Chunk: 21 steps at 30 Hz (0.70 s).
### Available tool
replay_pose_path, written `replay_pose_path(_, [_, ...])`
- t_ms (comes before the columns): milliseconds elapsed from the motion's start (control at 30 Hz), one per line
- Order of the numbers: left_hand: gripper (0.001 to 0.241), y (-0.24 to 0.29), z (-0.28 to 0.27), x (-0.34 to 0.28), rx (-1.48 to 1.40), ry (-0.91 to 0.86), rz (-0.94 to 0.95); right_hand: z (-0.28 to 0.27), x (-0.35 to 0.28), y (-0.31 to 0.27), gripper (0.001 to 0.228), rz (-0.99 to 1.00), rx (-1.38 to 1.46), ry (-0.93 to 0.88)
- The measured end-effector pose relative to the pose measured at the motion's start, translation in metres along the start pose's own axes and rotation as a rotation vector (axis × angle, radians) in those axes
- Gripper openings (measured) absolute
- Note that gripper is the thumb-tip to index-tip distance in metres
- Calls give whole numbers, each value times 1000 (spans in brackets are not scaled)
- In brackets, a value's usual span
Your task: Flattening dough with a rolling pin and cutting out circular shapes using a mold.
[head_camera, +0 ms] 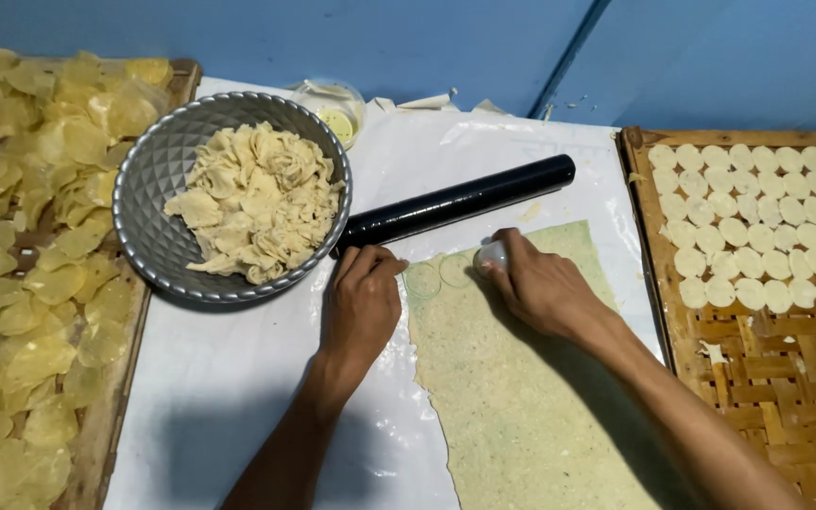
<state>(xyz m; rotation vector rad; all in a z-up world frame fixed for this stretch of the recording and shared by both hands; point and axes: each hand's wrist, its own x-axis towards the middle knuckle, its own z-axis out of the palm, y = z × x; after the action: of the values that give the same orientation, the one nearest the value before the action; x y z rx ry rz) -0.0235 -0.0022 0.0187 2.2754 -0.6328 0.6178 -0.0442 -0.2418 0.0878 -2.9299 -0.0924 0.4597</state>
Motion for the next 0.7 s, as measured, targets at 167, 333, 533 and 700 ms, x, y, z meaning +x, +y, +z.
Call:
replay_pose_path(167, [21, -4, 4, -1, -3, 12, -18, 4, -17, 27, 44, 83, 39, 157])
replay_pose_path(333, [23, -3, 3, -1, -6, 8, -14, 1, -18, 31, 50, 72, -87, 169])
replay_pose_path(533, [23, -2, 2, 1, 5, 3, -7, -1, -5, 29, 50, -14, -181, 162])
replay_pose_path(700, [24, 0, 1, 2, -5, -13, -12, 8, 5, 34, 49, -37, -286, 140])
